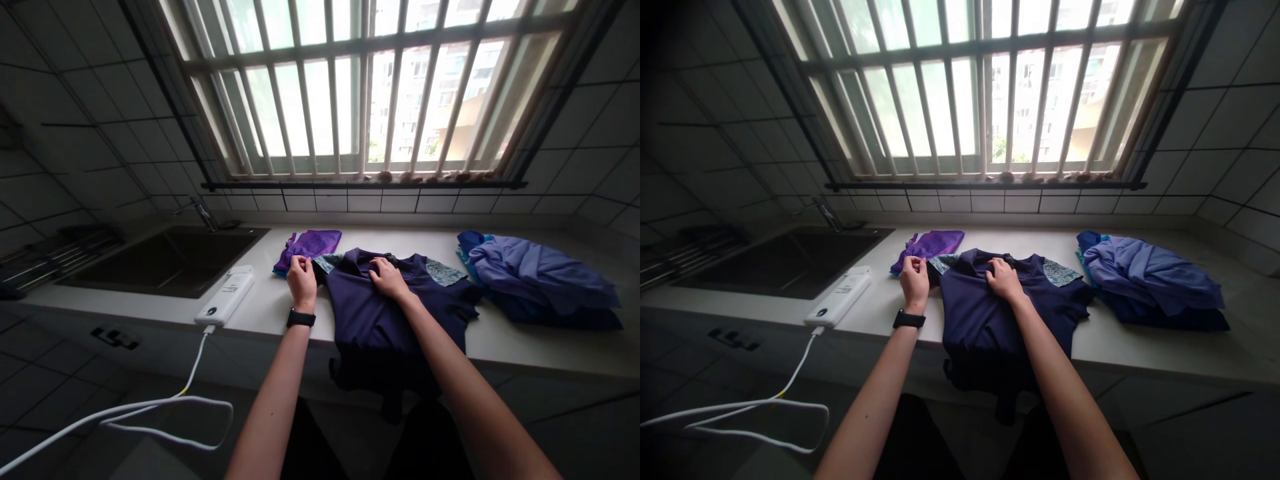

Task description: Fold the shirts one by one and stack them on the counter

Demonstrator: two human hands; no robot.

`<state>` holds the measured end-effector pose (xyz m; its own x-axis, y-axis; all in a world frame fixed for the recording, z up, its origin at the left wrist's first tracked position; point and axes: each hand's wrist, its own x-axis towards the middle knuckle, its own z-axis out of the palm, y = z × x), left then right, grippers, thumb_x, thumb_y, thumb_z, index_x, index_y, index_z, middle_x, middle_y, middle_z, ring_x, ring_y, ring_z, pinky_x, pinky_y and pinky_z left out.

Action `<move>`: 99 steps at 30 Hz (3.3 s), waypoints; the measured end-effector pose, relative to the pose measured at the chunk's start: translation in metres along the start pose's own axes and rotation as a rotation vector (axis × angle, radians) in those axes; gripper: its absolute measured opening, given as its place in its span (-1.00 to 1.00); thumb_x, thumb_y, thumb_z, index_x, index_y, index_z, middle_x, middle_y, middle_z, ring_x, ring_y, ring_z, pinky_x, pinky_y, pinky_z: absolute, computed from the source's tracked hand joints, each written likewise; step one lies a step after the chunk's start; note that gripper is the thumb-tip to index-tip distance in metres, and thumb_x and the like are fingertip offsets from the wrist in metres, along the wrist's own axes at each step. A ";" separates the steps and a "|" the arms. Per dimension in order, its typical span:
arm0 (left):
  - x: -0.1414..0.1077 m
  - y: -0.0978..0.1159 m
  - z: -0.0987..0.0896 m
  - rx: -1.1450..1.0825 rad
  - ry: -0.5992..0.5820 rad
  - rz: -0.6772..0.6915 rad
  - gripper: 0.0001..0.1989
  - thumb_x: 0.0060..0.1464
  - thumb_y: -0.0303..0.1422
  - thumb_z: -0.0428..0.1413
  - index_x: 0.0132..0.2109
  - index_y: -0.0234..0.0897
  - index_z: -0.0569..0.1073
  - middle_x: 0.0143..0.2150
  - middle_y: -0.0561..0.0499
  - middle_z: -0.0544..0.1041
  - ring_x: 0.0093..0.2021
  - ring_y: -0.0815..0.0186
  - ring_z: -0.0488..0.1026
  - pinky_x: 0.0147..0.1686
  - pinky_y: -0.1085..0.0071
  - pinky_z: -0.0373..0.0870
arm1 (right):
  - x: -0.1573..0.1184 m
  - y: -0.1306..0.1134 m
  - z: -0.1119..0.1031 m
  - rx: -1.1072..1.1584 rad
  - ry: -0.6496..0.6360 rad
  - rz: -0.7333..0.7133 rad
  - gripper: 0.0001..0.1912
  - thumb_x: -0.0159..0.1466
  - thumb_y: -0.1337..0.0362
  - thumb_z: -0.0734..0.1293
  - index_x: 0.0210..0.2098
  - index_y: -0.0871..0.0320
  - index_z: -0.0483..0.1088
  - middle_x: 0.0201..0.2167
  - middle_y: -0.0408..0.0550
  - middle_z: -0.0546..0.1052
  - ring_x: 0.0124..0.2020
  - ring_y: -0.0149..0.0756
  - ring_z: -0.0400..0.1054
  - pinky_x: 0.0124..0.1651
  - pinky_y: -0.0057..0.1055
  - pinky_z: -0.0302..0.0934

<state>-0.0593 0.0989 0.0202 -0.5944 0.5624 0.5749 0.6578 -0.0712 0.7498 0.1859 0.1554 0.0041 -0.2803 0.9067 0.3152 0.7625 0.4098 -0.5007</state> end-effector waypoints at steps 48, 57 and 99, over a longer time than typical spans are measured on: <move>-0.003 0.015 -0.003 0.095 -0.159 0.230 -0.81 0.15 -0.29 0.25 -0.13 -0.21 0.44 -0.16 -0.08 0.57 -0.08 0.11 0.52 0.05 0.16 0.42 | -0.008 -0.012 -0.019 0.176 -0.066 -0.054 -0.59 0.47 0.30 0.13 -0.09 0.10 0.64 -0.02 -0.01 0.70 0.06 -0.16 0.55 0.19 -0.31 0.30; -0.011 0.023 -0.005 0.350 -0.570 0.277 -0.79 0.14 -0.53 0.15 -0.23 -0.15 0.63 -0.05 -0.04 0.66 0.08 0.06 0.53 0.21 0.09 0.32 | -0.008 -0.008 -0.023 -0.022 0.166 0.234 -0.57 0.41 0.36 0.13 0.00 0.13 0.61 0.30 0.07 0.50 0.38 -0.09 0.28 0.49 -0.03 -0.05; -0.055 0.061 0.038 0.424 -0.939 0.504 -0.50 0.41 -0.15 -0.06 0.39 -0.09 0.40 0.50 -0.13 0.29 0.53 -0.01 0.12 0.45 -0.09 0.04 | -0.083 0.088 -0.137 0.116 0.119 0.651 -0.88 0.07 0.28 0.51 -0.49 0.18 0.53 -0.42 0.09 0.65 -0.16 0.09 0.61 -0.06 -0.18 0.44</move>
<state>0.0311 0.0954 0.0217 0.2438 0.9542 0.1732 0.9319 -0.2800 0.2306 0.3557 0.1023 0.0441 0.2872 0.9579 0.0030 0.6844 -0.2030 -0.7002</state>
